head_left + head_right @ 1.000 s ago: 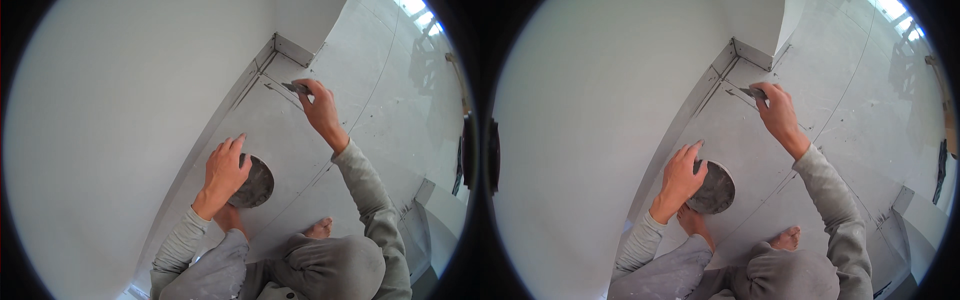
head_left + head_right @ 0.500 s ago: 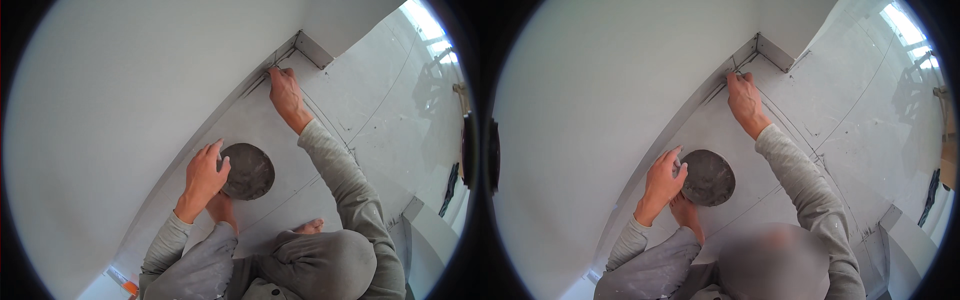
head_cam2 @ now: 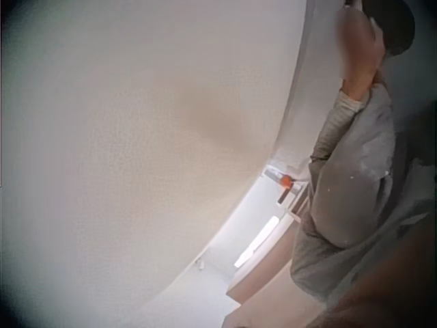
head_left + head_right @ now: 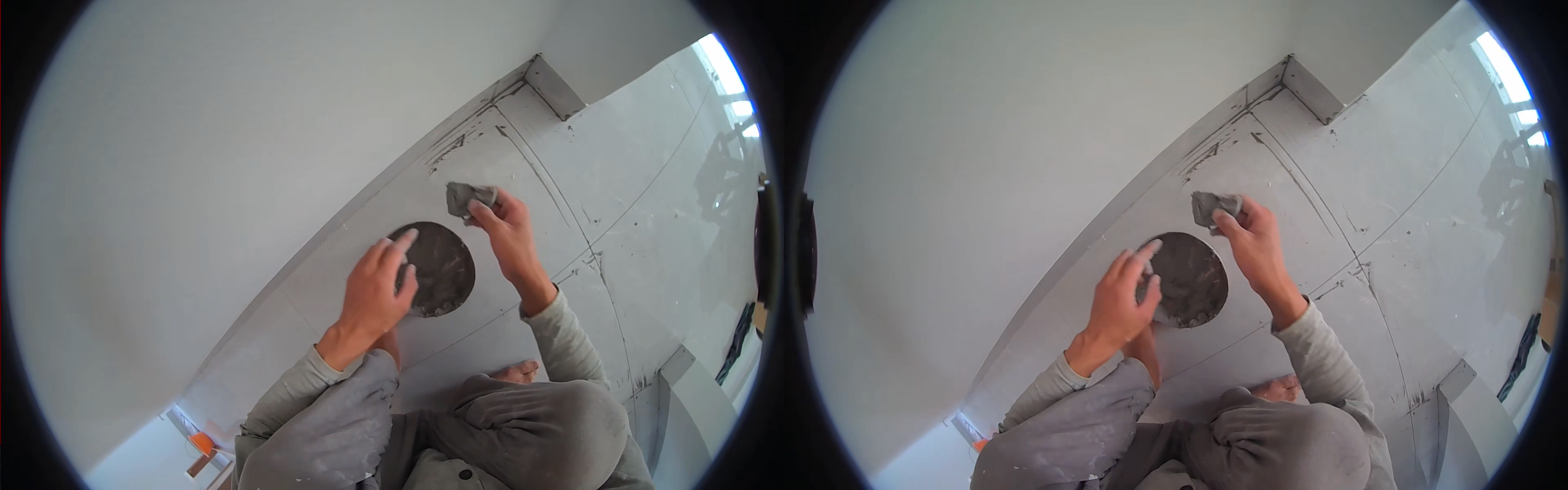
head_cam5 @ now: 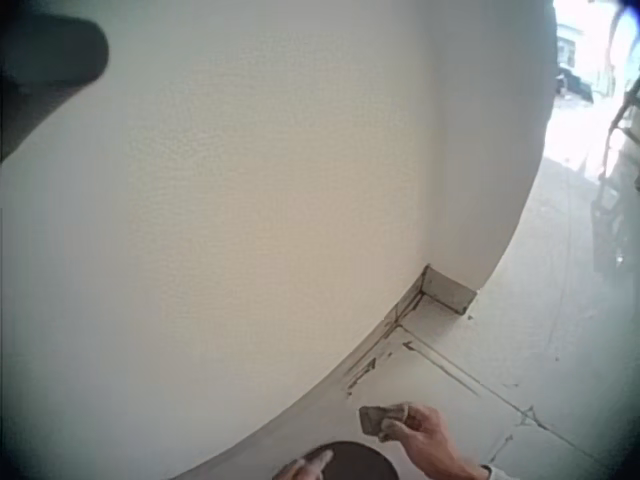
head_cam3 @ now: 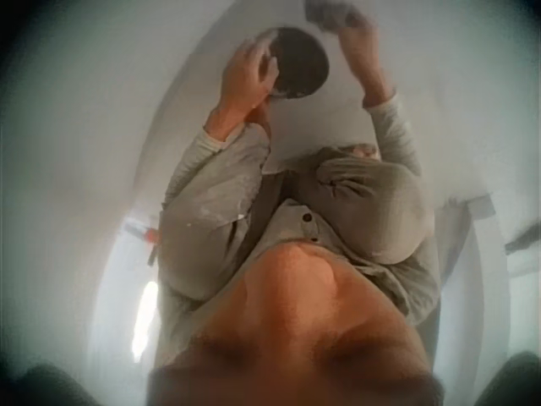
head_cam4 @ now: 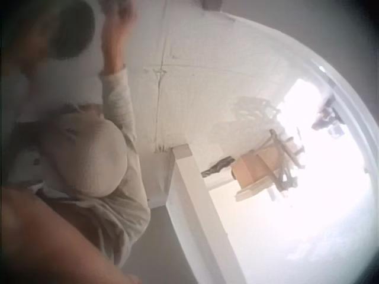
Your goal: The person applies grout to floor and wall tile joints using a small piece of tile, then scrapes off excess material with a putty knife and wipes the surface with a blue cloth.
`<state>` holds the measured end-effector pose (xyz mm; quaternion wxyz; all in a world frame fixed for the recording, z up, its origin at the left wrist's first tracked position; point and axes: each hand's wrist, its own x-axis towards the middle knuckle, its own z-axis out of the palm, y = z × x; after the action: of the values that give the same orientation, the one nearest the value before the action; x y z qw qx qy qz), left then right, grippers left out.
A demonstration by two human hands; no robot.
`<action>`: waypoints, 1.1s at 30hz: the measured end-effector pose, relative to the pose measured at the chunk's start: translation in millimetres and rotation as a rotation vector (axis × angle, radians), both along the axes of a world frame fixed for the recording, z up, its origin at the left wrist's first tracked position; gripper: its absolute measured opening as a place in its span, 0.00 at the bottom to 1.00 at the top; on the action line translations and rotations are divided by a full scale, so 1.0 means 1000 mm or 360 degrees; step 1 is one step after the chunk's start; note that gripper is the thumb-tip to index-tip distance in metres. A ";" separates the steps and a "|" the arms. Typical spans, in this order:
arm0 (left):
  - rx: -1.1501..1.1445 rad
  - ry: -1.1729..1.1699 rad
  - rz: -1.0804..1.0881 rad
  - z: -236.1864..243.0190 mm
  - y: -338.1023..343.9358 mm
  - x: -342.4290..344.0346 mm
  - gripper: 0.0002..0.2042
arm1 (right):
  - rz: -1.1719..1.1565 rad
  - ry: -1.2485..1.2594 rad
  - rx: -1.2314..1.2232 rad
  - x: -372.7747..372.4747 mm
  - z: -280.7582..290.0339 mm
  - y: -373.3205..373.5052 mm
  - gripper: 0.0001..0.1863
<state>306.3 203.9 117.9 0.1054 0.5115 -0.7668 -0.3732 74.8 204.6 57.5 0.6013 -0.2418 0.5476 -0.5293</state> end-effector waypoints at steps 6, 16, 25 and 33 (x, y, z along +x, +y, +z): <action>-0.0169 0.0201 -0.0275 -0.002 0.020 -0.016 0.36 | 0.0272 -0.0497 0.0419 0.014 0.025 0.057 0.13; -0.0394 0.0336 -0.0066 -0.011 0.033 -0.012 0.30 | 0.0299 -0.0868 0.0368 0.019 0.041 0.065 0.17; -0.0792 0.0234 0.0146 -0.013 0.013 -0.025 0.23 | 0.0738 -0.1049 0.0150 -0.007 0.019 0.028 0.22; -0.0907 0.0133 0.0101 -0.012 0.020 -0.015 0.21 | 0.0512 -0.1133 0.0381 0.004 0.031 0.040 0.19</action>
<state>291.5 223.6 105.7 0.2879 0.4692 -0.8194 -0.1599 79.1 244.9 88.3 0.8523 -0.0544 0.3181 -0.4115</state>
